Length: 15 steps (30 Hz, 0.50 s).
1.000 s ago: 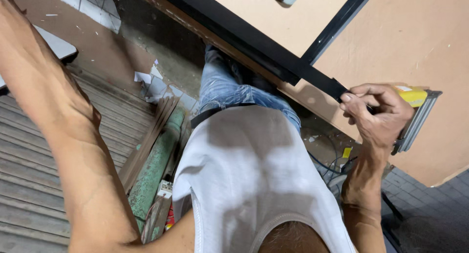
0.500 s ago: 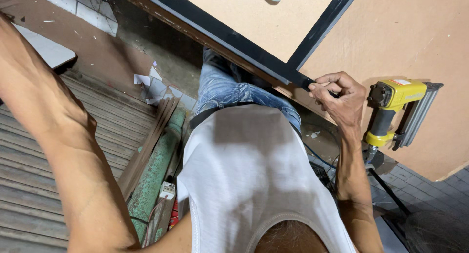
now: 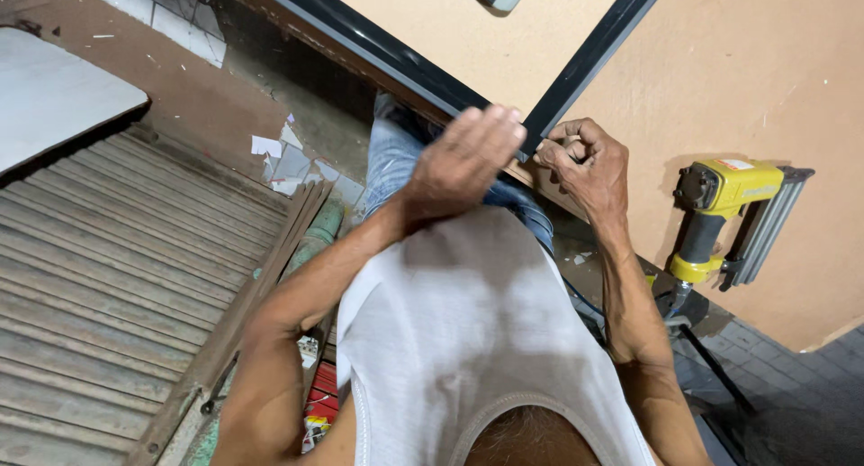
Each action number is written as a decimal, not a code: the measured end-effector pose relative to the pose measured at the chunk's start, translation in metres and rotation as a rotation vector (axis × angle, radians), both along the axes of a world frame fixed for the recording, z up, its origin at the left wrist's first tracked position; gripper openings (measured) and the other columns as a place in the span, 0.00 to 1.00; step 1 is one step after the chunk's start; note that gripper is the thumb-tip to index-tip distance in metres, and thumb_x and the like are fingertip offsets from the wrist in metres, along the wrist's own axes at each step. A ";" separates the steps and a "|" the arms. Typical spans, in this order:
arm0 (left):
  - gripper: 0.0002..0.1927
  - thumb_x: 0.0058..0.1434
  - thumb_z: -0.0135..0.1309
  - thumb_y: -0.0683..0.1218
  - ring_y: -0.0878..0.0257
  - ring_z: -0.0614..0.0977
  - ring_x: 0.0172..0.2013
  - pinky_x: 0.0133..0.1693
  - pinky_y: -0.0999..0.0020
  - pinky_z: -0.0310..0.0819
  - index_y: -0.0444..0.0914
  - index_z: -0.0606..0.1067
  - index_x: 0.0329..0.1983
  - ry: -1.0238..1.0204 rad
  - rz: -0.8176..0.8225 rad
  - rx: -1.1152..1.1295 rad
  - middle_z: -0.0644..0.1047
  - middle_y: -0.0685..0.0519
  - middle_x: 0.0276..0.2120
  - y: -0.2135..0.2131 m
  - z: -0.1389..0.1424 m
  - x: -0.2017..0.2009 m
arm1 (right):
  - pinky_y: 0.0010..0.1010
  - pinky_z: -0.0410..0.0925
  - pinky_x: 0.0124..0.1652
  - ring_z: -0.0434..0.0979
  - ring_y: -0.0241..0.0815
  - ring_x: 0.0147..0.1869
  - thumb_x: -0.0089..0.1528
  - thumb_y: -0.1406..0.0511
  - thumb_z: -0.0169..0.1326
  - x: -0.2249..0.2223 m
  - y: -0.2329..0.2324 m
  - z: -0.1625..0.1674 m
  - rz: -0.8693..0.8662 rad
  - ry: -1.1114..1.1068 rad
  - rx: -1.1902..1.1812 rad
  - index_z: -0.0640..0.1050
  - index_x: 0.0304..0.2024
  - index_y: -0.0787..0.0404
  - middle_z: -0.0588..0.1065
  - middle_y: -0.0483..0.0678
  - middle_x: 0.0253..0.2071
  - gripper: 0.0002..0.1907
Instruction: The person assembles picture frames by placing black frame strips around a rectangular board and securing them with a staple gun. They repeatedly position the strips, press them into place, and use the staple gun to fasten each side, then move to the next frame in the stack.
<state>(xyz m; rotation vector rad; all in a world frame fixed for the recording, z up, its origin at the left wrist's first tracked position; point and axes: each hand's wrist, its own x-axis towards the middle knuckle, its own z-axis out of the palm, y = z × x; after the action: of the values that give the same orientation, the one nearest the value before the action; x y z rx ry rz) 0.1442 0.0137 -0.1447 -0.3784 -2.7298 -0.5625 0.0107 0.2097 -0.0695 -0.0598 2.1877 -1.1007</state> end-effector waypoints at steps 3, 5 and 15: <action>0.22 0.77 0.48 0.46 0.51 0.67 0.70 0.73 0.55 0.53 0.29 0.69 0.69 0.010 -0.086 -0.130 0.67 0.43 0.70 0.022 0.010 -0.002 | 0.19 0.62 0.23 0.68 0.26 0.24 0.64 0.69 0.63 0.004 0.004 -0.006 0.040 0.074 0.001 0.79 0.43 0.66 0.70 0.40 0.21 0.08; 0.21 0.78 0.46 0.46 0.52 0.67 0.70 0.73 0.56 0.53 0.32 0.69 0.70 0.060 -0.123 -0.188 0.67 0.45 0.70 0.009 0.030 -0.014 | 0.20 0.60 0.24 0.64 0.27 0.25 0.65 0.69 0.62 0.005 0.008 -0.010 0.067 0.148 0.038 0.80 0.45 0.65 0.67 0.40 0.21 0.07; 0.27 0.72 0.45 0.34 0.53 0.65 0.72 0.74 0.53 0.54 0.40 0.64 0.73 0.085 0.221 -0.179 0.66 0.48 0.71 -0.229 0.016 -0.015 | 0.18 0.65 0.25 0.74 0.28 0.30 0.64 0.65 0.63 0.013 0.001 0.003 -0.125 0.021 -0.005 0.80 0.46 0.65 0.78 0.44 0.30 0.11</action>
<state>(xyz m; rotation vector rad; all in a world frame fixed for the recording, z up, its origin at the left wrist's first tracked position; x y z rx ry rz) 0.1288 -0.2155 -0.1291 -0.1358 -2.6997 -0.2386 0.0238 0.2102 -0.0665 0.0640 2.2322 -1.1795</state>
